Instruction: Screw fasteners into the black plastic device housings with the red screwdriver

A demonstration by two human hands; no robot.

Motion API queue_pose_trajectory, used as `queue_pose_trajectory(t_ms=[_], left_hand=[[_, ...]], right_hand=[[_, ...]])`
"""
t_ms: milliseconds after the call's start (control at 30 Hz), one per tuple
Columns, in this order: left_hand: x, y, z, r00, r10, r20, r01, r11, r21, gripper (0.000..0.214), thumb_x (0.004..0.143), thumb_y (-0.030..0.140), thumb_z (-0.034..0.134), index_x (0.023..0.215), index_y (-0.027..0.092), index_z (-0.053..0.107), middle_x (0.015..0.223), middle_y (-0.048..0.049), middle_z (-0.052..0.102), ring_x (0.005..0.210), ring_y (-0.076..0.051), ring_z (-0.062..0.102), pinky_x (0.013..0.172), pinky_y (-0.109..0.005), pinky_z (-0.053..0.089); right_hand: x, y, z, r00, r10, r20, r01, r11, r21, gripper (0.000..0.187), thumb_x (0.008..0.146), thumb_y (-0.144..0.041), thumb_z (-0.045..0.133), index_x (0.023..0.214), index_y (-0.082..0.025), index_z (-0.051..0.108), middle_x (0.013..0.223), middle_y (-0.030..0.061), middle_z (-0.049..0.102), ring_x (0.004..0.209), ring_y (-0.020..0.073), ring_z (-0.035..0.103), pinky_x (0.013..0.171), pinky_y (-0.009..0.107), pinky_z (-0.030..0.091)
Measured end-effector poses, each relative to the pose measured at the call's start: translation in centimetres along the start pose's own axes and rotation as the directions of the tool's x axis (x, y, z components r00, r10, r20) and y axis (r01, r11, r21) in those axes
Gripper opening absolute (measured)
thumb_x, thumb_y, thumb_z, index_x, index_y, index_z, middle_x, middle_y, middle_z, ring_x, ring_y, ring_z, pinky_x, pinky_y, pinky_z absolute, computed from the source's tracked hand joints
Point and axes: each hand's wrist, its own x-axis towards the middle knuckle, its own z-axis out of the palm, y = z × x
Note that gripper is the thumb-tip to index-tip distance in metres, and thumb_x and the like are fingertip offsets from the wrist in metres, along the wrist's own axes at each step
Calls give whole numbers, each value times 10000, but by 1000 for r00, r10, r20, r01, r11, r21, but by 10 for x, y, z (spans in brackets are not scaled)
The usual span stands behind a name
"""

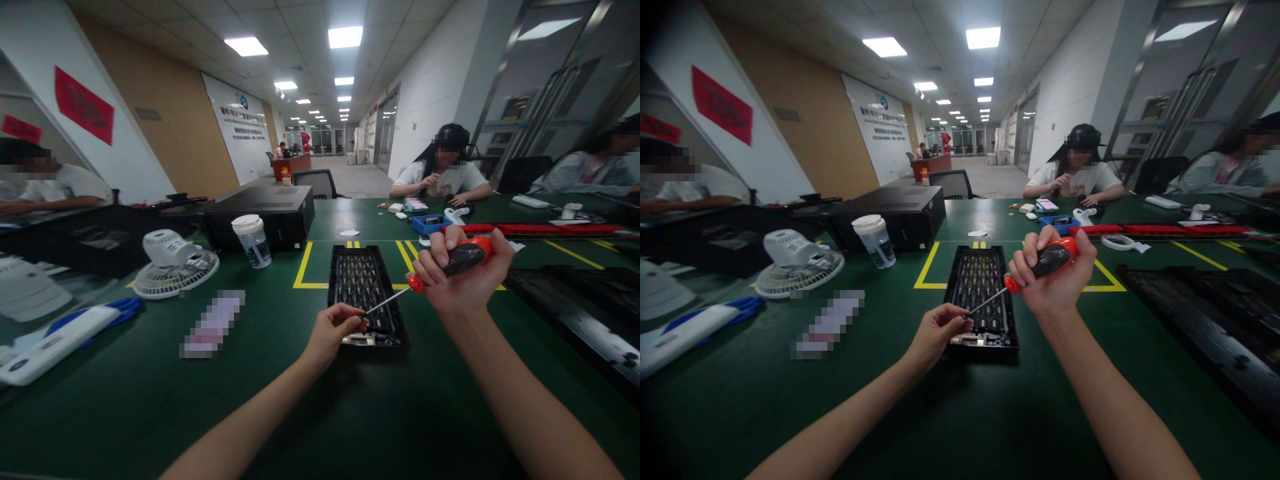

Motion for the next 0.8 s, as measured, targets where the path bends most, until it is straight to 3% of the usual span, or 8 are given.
queue_pose_trajectory(t_ms=[400,800], left_hand=[[0,1,1,995,-104,1,104,992,-73,290,664,336,691,828,118,593,729,-30,659,662,-115,623,692,-271,502],[-2,0,0,981,-172,93,187,966,-180,272,708,295,665,891,113,577,791,-50,645,703,-110,610,754,-307,497]], right_hand=[[-6,5,13,1000,-16,14,16,1000,20,402,822,-508,285,671,-201,497,536,-16,366,464,107,375,446,242,354],[-5,3,14,987,-44,155,51,998,-42,342,778,-479,331,667,-196,488,530,-28,359,438,99,370,436,254,300]])
